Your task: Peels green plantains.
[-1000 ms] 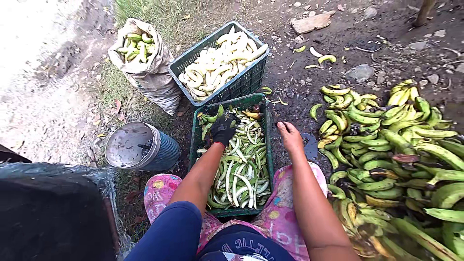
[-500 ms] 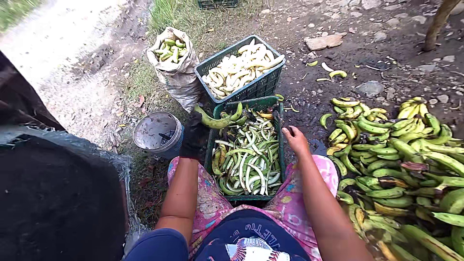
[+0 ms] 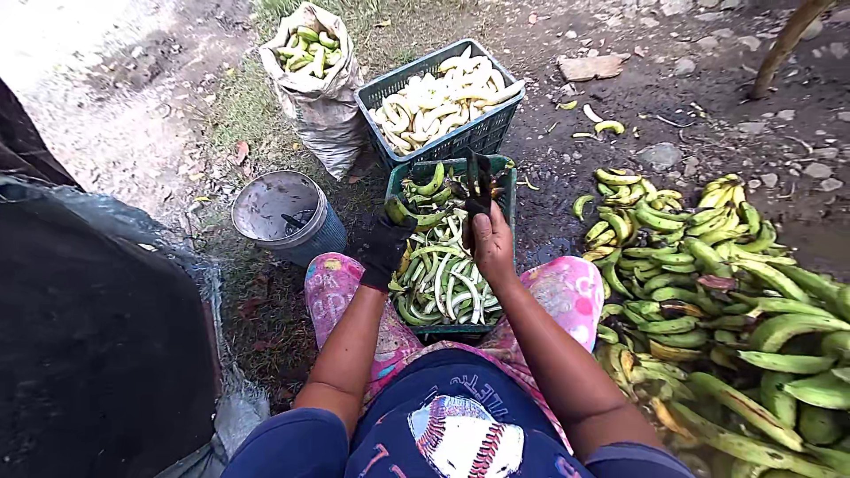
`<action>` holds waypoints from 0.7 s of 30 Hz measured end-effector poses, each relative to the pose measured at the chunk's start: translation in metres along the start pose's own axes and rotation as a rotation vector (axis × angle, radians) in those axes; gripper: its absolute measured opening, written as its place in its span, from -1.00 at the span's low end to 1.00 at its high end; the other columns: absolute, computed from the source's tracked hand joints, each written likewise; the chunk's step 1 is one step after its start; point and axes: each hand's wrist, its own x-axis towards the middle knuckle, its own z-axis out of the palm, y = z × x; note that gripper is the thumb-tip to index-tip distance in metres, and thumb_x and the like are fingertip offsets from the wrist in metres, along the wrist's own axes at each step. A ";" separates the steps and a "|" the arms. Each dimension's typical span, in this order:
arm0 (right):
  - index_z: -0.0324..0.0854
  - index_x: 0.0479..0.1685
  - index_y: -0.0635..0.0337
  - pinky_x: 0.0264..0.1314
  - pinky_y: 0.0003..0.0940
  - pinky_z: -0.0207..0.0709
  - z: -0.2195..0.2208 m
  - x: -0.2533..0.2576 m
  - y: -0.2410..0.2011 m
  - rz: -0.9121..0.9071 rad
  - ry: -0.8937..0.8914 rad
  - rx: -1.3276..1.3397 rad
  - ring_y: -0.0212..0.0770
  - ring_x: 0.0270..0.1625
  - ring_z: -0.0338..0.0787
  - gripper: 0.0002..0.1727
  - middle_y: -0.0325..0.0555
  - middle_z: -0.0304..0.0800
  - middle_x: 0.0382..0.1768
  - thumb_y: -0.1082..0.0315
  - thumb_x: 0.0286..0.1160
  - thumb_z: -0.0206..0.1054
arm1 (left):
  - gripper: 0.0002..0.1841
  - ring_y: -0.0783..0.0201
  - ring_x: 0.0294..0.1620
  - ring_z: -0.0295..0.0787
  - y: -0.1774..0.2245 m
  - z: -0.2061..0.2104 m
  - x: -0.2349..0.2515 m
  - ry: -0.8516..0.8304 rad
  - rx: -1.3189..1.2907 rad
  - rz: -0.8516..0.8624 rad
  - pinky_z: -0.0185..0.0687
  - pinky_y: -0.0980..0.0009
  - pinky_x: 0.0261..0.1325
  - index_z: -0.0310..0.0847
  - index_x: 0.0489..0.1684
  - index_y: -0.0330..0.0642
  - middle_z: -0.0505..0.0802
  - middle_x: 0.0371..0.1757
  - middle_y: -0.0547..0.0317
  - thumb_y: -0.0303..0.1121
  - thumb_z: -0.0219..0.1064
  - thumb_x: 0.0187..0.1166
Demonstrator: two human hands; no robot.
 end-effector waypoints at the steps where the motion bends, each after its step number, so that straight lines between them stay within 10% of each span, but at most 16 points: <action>1: 0.46 0.40 0.09 -0.67 -0.42 0.44 0.005 0.000 0.004 -0.017 0.016 0.010 -0.34 -0.68 0.46 -0.28 -0.21 0.50 -0.55 -0.34 0.78 -0.21 | -0.61 0.38 -0.47 0.55 0.000 0.001 0.001 0.006 0.013 0.013 0.53 0.38 -0.46 0.57 0.28 0.20 0.73 -0.26 0.27 -0.10 0.48 0.52; 5: 0.61 0.26 0.09 -0.27 0.06 0.61 0.013 -0.052 0.106 0.625 -0.313 -0.264 -0.03 -0.45 0.68 -0.29 0.02 0.67 -0.46 -0.33 0.79 -0.17 | -0.58 0.40 -0.47 0.61 0.010 0.002 -0.004 0.011 -0.237 0.060 0.59 0.42 -0.49 0.53 0.33 0.20 0.76 -0.19 0.27 -0.10 0.47 0.53; 8: 0.57 0.37 0.12 -0.27 -0.07 0.59 0.011 -0.089 0.133 0.903 -0.484 -0.268 -0.12 -0.43 0.63 -0.31 -0.04 0.65 -0.38 -0.27 0.82 -0.14 | -0.67 0.46 -0.36 0.72 0.026 -0.004 0.003 -0.072 -0.495 0.056 0.71 0.47 -0.38 0.51 0.32 0.28 0.79 -0.14 0.35 -0.03 0.31 0.65; 14: 0.60 0.51 0.06 0.39 0.04 0.57 -0.015 -0.048 0.102 0.425 -0.354 -0.300 -0.11 0.23 0.78 -0.36 0.04 0.82 0.20 -0.19 0.79 -0.04 | -0.35 0.22 -0.04 0.77 0.014 0.009 0.015 -0.154 -0.264 -0.254 0.75 0.10 -0.08 0.56 0.42 0.20 0.81 0.11 0.15 0.40 -0.08 0.67; 21: 0.69 0.44 -0.01 0.33 0.36 0.49 -0.038 0.008 0.072 0.116 -0.364 -0.724 0.22 0.23 0.75 -0.29 0.18 0.78 0.13 -0.35 0.64 0.12 | -0.58 0.14 0.16 0.68 0.045 0.037 -0.023 -0.183 0.120 -0.113 0.66 0.04 0.06 0.43 0.57 0.06 0.70 0.32 0.00 -0.18 0.10 0.77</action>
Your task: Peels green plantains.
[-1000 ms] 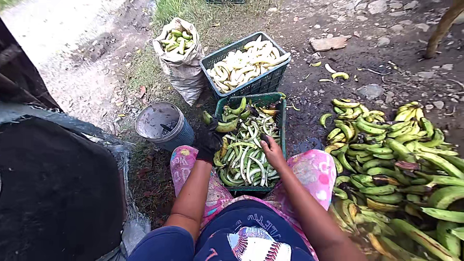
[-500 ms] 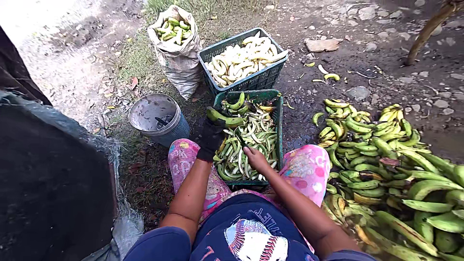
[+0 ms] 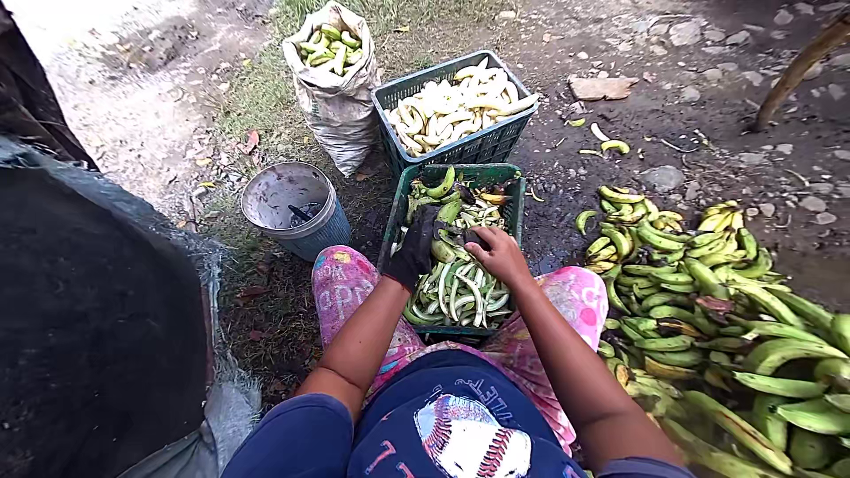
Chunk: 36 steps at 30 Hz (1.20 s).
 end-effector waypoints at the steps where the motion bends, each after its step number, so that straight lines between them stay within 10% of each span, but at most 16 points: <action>1: 0.68 0.46 -0.02 0.34 0.38 0.46 -0.005 0.009 0.003 0.078 0.042 -0.050 0.27 0.24 0.73 -0.34 0.24 0.75 0.15 -0.29 0.63 0.20 | -0.56 0.16 0.21 0.66 -0.002 0.010 0.000 -0.012 -0.048 0.020 0.65 0.06 0.12 0.36 0.63 0.08 0.67 0.37 0.01 -0.18 0.02 0.79; 5: 0.60 0.56 -0.05 0.39 0.46 0.36 -0.016 0.023 0.001 0.350 0.155 -0.008 0.33 0.38 0.66 -0.38 0.30 0.70 0.30 -0.22 0.73 0.13 | -0.44 0.18 0.31 0.66 -0.020 0.033 0.000 -0.017 -0.530 -0.136 0.65 0.02 0.27 0.29 0.70 0.16 0.65 0.45 0.10 0.14 -0.13 0.83; 9: 0.67 0.47 -0.07 0.28 0.37 0.53 0.001 -0.008 -0.007 0.069 0.005 0.077 0.17 0.22 0.77 -0.42 0.12 0.79 0.16 -0.21 0.72 0.13 | -0.52 0.40 -0.24 0.72 -0.037 -0.003 0.005 -0.024 -0.606 -0.114 0.71 0.37 -0.21 0.57 0.32 0.15 0.79 -0.09 0.28 0.20 -0.09 0.79; 13: 0.73 0.41 -0.09 0.32 0.32 0.49 0.010 -0.021 -0.010 -0.109 -0.086 0.037 0.12 0.15 0.78 -0.35 0.07 0.82 0.05 -0.31 0.62 0.14 | -0.55 0.44 -0.24 0.71 0.006 -0.006 0.026 0.135 -0.574 -0.021 0.73 0.43 -0.14 0.51 0.27 -0.09 0.76 -0.18 0.27 -0.03 -0.22 0.89; 22: 0.63 0.53 -0.08 0.31 0.33 0.39 -0.022 0.023 -0.009 0.208 0.388 -0.003 0.25 0.25 0.70 -0.35 0.24 0.72 0.15 -0.27 0.72 0.04 | -0.51 0.36 -0.26 0.73 -0.019 0.035 -0.010 -0.051 -0.734 -0.186 0.73 0.34 -0.26 0.51 0.37 0.19 0.77 -0.09 0.25 0.24 -0.03 0.75; 27: 0.69 0.45 -0.11 0.14 0.32 0.54 0.015 -0.026 -0.036 0.057 0.123 0.030 0.15 0.06 0.77 -0.37 0.10 0.78 0.00 -0.29 0.69 0.09 | -0.47 0.24 0.44 0.57 -0.008 0.002 0.017 0.391 -0.227 0.169 0.48 0.17 0.51 0.30 0.68 -0.16 0.63 0.49 -0.01 -0.05 -0.12 0.89; 29: 0.73 0.40 -0.10 0.11 0.29 0.52 0.023 -0.033 -0.039 0.021 0.159 0.038 0.13 0.02 0.77 -0.34 0.08 0.78 -0.05 -0.34 0.64 0.09 | -0.50 0.23 0.36 0.57 0.013 0.004 0.041 0.561 -0.206 0.229 0.48 0.22 0.49 0.29 0.58 -0.40 0.62 0.38 -0.15 -0.19 -0.16 0.88; 32: 0.74 0.42 -0.10 0.19 0.34 0.48 0.006 -0.013 -0.034 -0.029 0.223 -0.043 0.24 0.09 0.76 -0.34 0.22 0.78 0.03 -0.33 0.63 0.11 | -0.51 0.25 0.52 0.52 0.023 0.006 0.013 0.337 -0.045 0.217 0.43 0.20 0.57 0.20 0.72 -0.20 0.57 0.56 -0.01 -0.21 -0.09 0.89; 36: 0.73 0.43 -0.16 0.29 0.34 0.42 -0.017 0.029 -0.018 0.054 0.383 -0.139 0.29 0.19 0.74 -0.38 0.27 0.76 0.13 -0.31 0.64 0.14 | -0.59 0.28 0.24 0.67 -0.002 0.007 -0.010 -0.028 -0.123 0.101 0.65 0.20 0.24 0.44 0.56 -0.07 0.71 0.34 0.05 -0.19 -0.01 0.85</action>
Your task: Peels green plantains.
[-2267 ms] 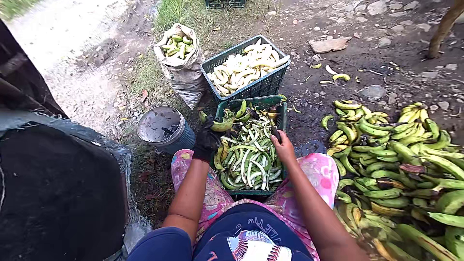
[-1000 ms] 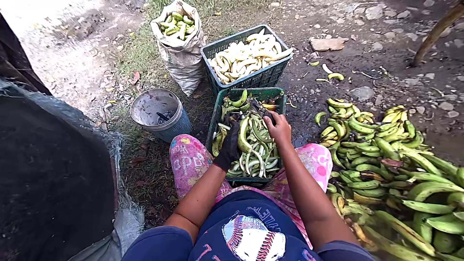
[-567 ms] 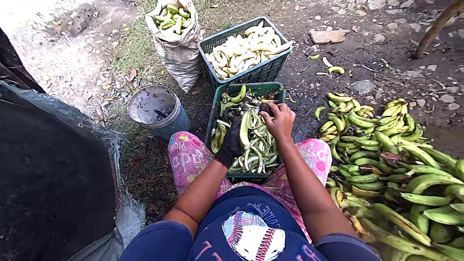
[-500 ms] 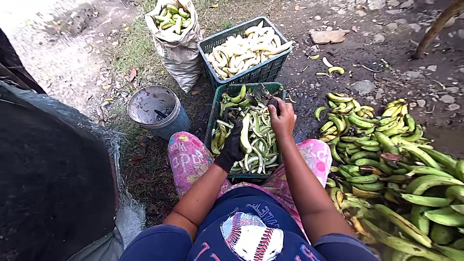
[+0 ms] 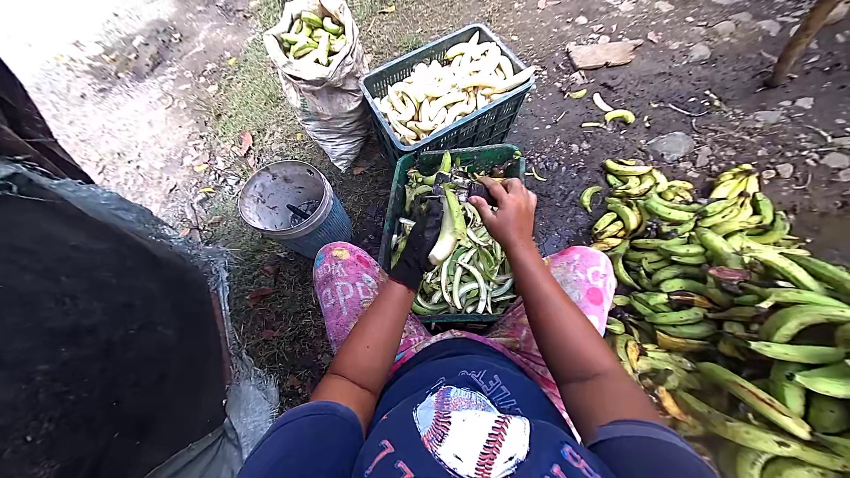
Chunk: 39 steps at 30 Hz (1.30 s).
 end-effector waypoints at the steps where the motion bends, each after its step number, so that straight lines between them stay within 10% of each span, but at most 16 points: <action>1: 0.71 0.45 -0.17 0.30 0.34 0.41 0.000 0.005 -0.001 0.059 -0.003 0.009 0.27 0.22 0.73 -0.38 0.25 0.76 0.16 -0.31 0.67 0.10 | -0.59 0.24 0.29 0.64 0.001 -0.003 -0.006 -0.043 0.051 -0.055 0.61 0.16 0.30 0.42 0.59 -0.08 0.69 0.39 0.00 -0.22 0.02 0.84; 4: 0.68 0.48 -0.13 0.25 0.35 0.43 0.003 -0.003 -0.012 0.110 -0.087 0.058 0.27 0.20 0.74 -0.36 0.24 0.77 0.13 -0.31 0.69 0.07 | -0.54 0.20 0.34 0.62 -0.018 -0.006 -0.001 0.070 0.038 -0.114 0.59 0.09 0.34 0.38 0.63 -0.01 0.66 0.43 0.01 -0.08 -0.07 0.87; 7: 0.67 0.48 -0.12 0.17 0.33 0.46 0.019 -0.047 -0.029 0.071 -0.165 0.102 0.20 0.11 0.73 -0.37 0.15 0.74 0.05 -0.30 0.70 0.10 | -0.49 0.25 0.23 0.66 -0.014 0.007 0.032 0.550 -0.239 -0.083 0.64 0.15 0.31 0.38 0.56 -0.11 0.69 0.30 0.02 0.00 -0.19 0.89; 10: 0.71 0.43 -0.13 0.11 0.26 0.47 0.032 -0.080 -0.041 0.067 -0.099 0.119 0.18 0.07 0.73 -0.39 0.12 0.75 0.00 -0.29 0.68 0.11 | -0.40 0.09 0.51 0.49 0.001 0.013 0.039 0.842 -0.099 -0.113 0.46 0.05 0.50 0.05 0.80 -0.12 0.52 0.58 -0.10 -0.01 -0.09 0.87; 17: 0.67 0.51 -0.16 0.37 0.38 0.38 0.004 -0.015 -0.020 0.121 -0.280 0.045 0.32 0.31 0.70 -0.37 0.27 0.77 0.17 -0.26 0.78 -0.07 | -0.56 0.10 0.58 0.52 0.006 -0.017 0.012 0.076 0.307 0.137 0.42 0.11 0.60 0.35 0.65 -0.27 0.59 0.58 -0.11 -0.36 -0.02 0.85; 21: 0.63 0.53 -0.25 0.38 0.41 0.36 -0.001 0.009 -0.015 0.179 -0.420 -0.025 0.29 0.38 0.68 -0.38 0.23 0.76 0.26 -0.28 0.80 -0.11 | -0.60 0.34 0.13 0.69 -0.014 -0.042 0.003 -0.266 0.211 -0.011 0.63 0.28 0.20 0.49 0.51 -0.09 0.76 0.22 0.07 -0.40 0.19 0.71; 26: 0.65 0.50 -0.17 0.19 0.37 0.48 0.020 -0.036 -0.019 0.105 -0.332 0.035 0.25 0.18 0.73 -0.38 0.19 0.76 0.12 -0.31 0.68 0.11 | -0.57 0.04 0.31 0.68 -0.047 -0.027 0.008 0.058 0.185 -0.165 0.63 -0.05 0.27 0.44 0.60 -0.06 0.70 0.42 -0.07 -0.19 0.09 0.81; 30: 0.74 0.40 -0.16 0.17 0.28 0.49 0.044 -0.088 -0.020 -0.046 -0.093 0.071 0.18 0.11 0.73 -0.39 0.11 0.75 0.04 -0.30 0.52 0.30 | -0.61 0.45 -0.21 0.69 -0.025 -0.004 0.030 0.142 -0.754 -0.151 0.70 0.44 -0.14 0.55 0.22 0.07 0.75 -0.12 0.30 0.01 -0.14 0.85; 33: 0.74 0.39 -0.13 0.12 0.29 0.49 0.037 -0.079 -0.022 -0.014 -0.091 0.060 0.22 0.06 0.74 -0.37 0.16 0.76 0.00 -0.32 0.59 0.19 | -0.48 0.37 -0.52 0.64 -0.006 0.006 0.051 0.157 -1.086 -0.308 0.64 0.40 -0.47 0.51 -0.15 0.03 0.68 -0.47 0.27 0.14 -0.30 0.82; 36: 0.66 0.50 -0.16 0.17 0.33 0.46 0.026 -0.057 -0.018 0.080 -0.196 0.090 0.24 0.10 0.72 -0.32 0.20 0.74 0.03 -0.36 0.69 0.00 | -0.53 0.45 -0.52 0.69 -0.005 0.003 0.036 0.080 -0.777 -0.225 0.67 0.48 -0.51 0.54 -0.06 0.06 0.75 -0.42 0.32 0.08 -0.26 0.85; 39: 0.67 0.48 -0.15 0.12 0.30 0.49 0.027 -0.053 -0.016 -0.002 -0.163 0.057 0.22 0.07 0.73 -0.32 0.18 0.73 0.02 -0.36 0.67 0.02 | -0.51 0.36 0.00 0.70 -0.003 -0.010 0.010 0.166 -0.172 -0.104 0.68 0.27 0.05 0.54 0.43 0.06 0.76 0.12 0.20 0.09 -0.13 0.85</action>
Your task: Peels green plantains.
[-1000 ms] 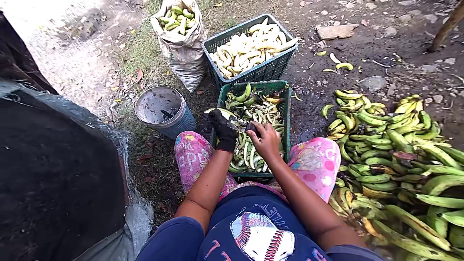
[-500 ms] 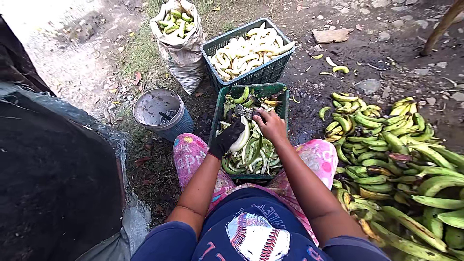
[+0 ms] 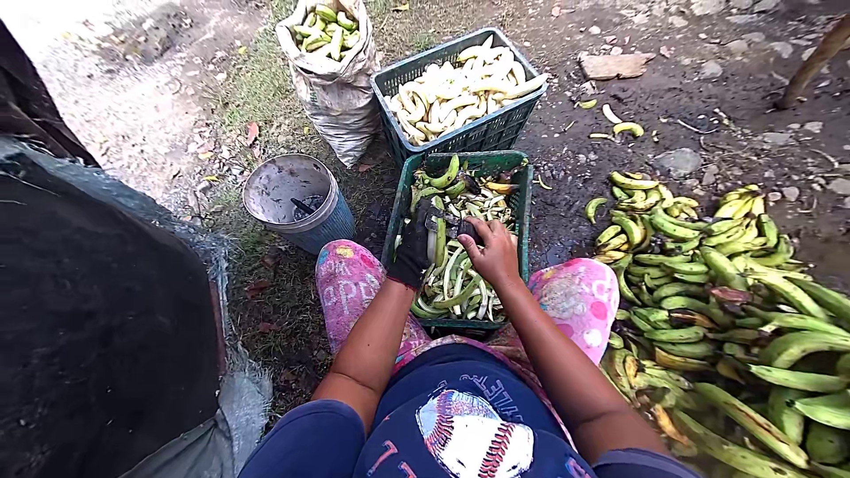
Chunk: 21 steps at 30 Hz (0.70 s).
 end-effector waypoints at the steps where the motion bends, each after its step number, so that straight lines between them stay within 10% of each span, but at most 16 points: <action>1: 0.67 0.48 -0.15 0.11 0.29 0.49 0.000 0.002 0.000 -0.012 0.012 -0.007 0.22 0.06 0.73 -0.31 0.18 0.73 0.01 -0.37 0.66 0.02 | -0.52 0.27 0.12 0.69 -0.007 -0.005 -0.001 0.008 0.170 0.057 0.66 0.17 0.14 0.48 0.52 0.02 0.74 0.25 0.11 0.02 -0.10 0.86; 6: 0.61 0.55 -0.08 0.48 0.42 0.37 -0.029 0.047 -0.004 0.330 -0.289 0.257 0.23 0.48 0.66 -0.38 0.19 0.74 0.37 -0.20 0.86 -0.12 | -0.45 0.23 0.60 0.49 -0.019 -0.009 -0.005 -0.195 0.388 0.302 0.44 0.12 0.61 0.19 0.82 0.05 0.48 0.71 0.13 -0.25 -0.02 0.82; 11: 0.66 0.49 -0.10 0.32 0.39 0.48 -0.020 0.025 -0.004 0.095 -0.197 0.171 0.20 0.26 0.74 -0.38 0.14 0.78 0.17 -0.26 0.76 0.02 | -0.50 0.41 -0.46 0.60 -0.017 -0.013 0.005 -0.179 -0.465 -0.143 0.61 0.45 -0.45 0.61 0.15 0.12 0.71 -0.30 0.27 0.24 -0.10 0.77; 18: 0.80 0.31 -0.10 0.15 0.23 0.48 -0.001 -0.013 0.008 -0.344 0.059 0.003 0.13 0.00 0.74 -0.31 0.09 0.76 -0.08 -0.39 0.55 0.12 | -0.66 0.47 -0.40 0.71 0.006 -0.009 0.019 -0.190 -0.632 -0.071 0.70 0.52 -0.32 0.62 -0.06 0.00 0.78 -0.35 0.30 -0.14 -0.11 0.84; 21: 0.74 0.39 -0.09 0.22 0.29 0.47 -0.003 0.003 0.003 -0.138 0.037 0.031 0.20 0.08 0.73 -0.32 0.17 0.75 0.00 -0.36 0.61 0.12 | -0.67 0.47 0.12 0.72 0.003 -0.003 0.006 -0.207 -0.314 0.206 0.68 0.40 0.22 0.53 0.42 0.03 0.79 0.16 0.33 -0.22 -0.01 0.84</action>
